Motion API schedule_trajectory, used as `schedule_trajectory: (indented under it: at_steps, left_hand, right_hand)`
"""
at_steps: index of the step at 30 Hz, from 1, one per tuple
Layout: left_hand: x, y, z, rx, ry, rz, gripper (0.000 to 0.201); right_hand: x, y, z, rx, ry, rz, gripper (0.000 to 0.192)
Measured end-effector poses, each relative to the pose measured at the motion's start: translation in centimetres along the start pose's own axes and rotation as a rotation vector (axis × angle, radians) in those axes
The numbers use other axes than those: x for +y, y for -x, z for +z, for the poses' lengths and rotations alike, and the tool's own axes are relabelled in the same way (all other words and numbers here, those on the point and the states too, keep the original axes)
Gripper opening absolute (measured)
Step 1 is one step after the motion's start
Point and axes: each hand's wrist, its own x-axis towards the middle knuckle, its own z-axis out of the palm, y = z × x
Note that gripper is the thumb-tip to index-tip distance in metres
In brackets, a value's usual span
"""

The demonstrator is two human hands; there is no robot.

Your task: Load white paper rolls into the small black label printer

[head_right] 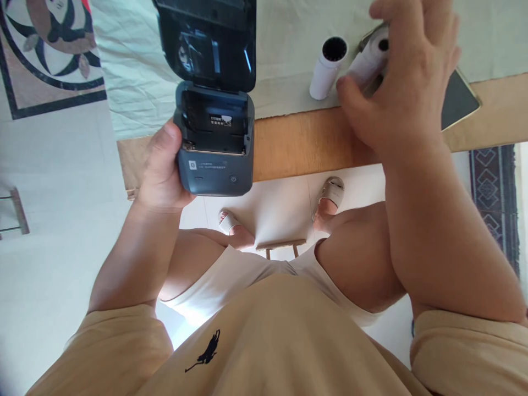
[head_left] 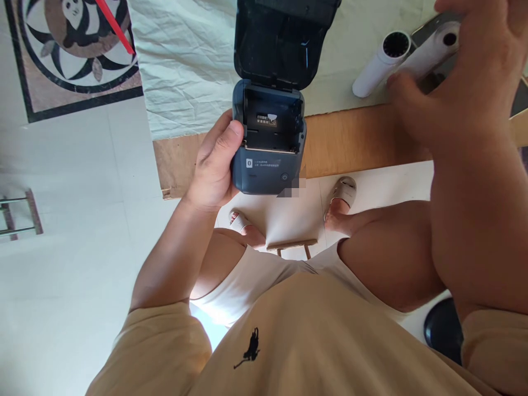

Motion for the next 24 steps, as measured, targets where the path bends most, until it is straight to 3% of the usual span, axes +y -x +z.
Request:
schedule_trajectory:
  at_steps: [4,10,15,18,21,24]
  left_hand:
    - [-0.7,-0.5,-1.3,-0.067,-0.023,0.032,0.042]
    - [-0.4,-0.3,-0.9,-0.061,-0.018,0.047,0.03]
    - [-0.6,-0.4,-1.1,-0.082,-0.012,0.069,0.031]
    - [-0.9,-0.6,-1.6,-0.102,-0.017,0.076,0.038]
    - [-0.9,-0.6,-1.7,-0.103,-0.023,0.062,0.039]
    - [-0.8,-0.6,-1.4,-0.076,-0.02,0.053,0.033]
  right_hand:
    - [-0.5,0.2,0.1,0.086,-0.03,-0.133,0.055]
    - [-1.2,-0.5,1.6,0.15,-0.013,-0.188,0.046]
    - [-1.6,0.4,0.9,0.283,-0.096,-0.298,0.04]
    - [-2.6,1.9,0.5,0.34,-0.189,-0.454,0.041]
    - [-3.8,3.1,1.1,0.239,-0.188,-0.581,0.044]
    - [-4.4,3.5,1.8,0.052,-0.199,-0.587,0.046]
